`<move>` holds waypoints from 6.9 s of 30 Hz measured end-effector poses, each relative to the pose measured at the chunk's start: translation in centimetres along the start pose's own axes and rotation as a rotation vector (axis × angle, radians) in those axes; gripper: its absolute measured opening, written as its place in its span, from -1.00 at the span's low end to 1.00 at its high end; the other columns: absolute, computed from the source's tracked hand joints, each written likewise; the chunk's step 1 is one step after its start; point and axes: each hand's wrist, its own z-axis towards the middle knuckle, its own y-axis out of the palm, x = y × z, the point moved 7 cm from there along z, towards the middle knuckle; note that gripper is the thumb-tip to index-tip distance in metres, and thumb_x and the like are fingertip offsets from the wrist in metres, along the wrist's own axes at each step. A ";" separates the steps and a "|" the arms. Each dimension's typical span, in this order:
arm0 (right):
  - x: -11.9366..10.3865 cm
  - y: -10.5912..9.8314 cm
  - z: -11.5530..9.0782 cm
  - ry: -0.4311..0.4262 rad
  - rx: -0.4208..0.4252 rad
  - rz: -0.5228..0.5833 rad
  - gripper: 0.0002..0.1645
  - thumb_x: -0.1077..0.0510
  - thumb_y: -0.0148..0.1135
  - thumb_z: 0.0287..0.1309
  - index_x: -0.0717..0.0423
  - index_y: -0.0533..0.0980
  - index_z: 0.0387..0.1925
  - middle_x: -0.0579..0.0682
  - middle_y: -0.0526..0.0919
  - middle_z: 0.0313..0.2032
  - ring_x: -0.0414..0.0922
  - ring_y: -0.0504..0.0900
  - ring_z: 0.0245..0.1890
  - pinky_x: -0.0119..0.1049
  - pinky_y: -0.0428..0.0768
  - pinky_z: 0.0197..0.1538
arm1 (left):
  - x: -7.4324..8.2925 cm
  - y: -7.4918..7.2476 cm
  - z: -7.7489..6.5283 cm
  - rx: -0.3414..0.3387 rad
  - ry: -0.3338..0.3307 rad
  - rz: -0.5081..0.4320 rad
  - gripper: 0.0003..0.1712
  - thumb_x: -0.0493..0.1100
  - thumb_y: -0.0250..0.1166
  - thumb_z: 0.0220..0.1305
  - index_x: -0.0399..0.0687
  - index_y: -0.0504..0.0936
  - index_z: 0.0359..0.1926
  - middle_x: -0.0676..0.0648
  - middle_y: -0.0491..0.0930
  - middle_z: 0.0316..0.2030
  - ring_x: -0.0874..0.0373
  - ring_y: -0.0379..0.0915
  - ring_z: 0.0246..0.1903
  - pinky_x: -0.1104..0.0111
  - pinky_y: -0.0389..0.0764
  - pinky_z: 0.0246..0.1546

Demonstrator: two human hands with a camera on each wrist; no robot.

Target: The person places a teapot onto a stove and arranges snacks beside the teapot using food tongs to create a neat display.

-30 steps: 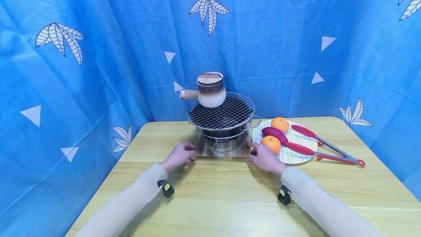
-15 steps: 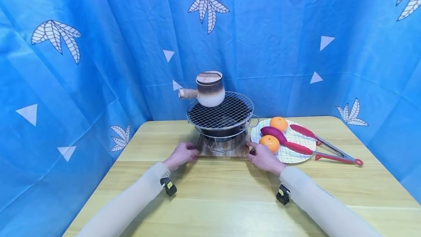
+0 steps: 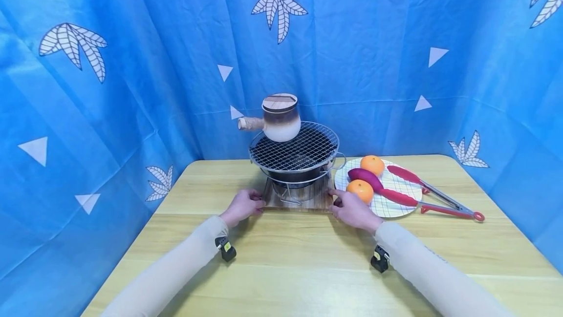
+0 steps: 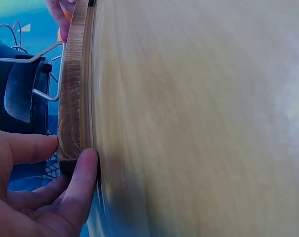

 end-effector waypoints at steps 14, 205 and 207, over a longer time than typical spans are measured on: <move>-2.0 -2.3 -1.7 -0.113 0.070 -0.166 -0.42 0.20 0.28 0.30 0.25 0.44 0.31 -0.01 0.71 -0.20 -0.18 0.60 -0.30 -0.35 0.64 -0.29 | 0.0 -0.1 0.0 0.006 0.016 0.003 -0.61 -0.34 0.35 0.26 -0.42 0.55 0.08 -0.30 0.61 -0.05 0.06 0.68 -0.34 0.32 0.76 -0.26; 9.8 -20.7 -4.1 0.180 0.037 -0.522 -0.02 -0.18 0.42 0.16 0.55 0.36 0.26 0.56 0.51 0.12 0.30 0.60 -0.08 0.20 0.64 -0.11 | 0.3 -0.1 -0.6 0.023 0.061 0.104 -0.62 -0.27 0.31 0.31 -0.35 0.56 0.11 -0.19 0.66 -0.18 0.17 0.64 -0.42 0.37 0.71 -0.38; 9.5 -20.6 -4.0 0.171 0.033 -0.527 -0.04 -0.17 0.41 0.17 0.57 0.37 0.24 0.55 0.54 0.10 0.26 0.62 -0.12 0.20 0.64 -0.11 | 0.2 -0.1 -0.6 0.023 0.064 0.106 -0.62 -0.27 0.31 0.31 -0.35 0.56 0.11 -0.20 0.66 -0.18 0.17 0.64 -0.41 0.37 0.72 -0.37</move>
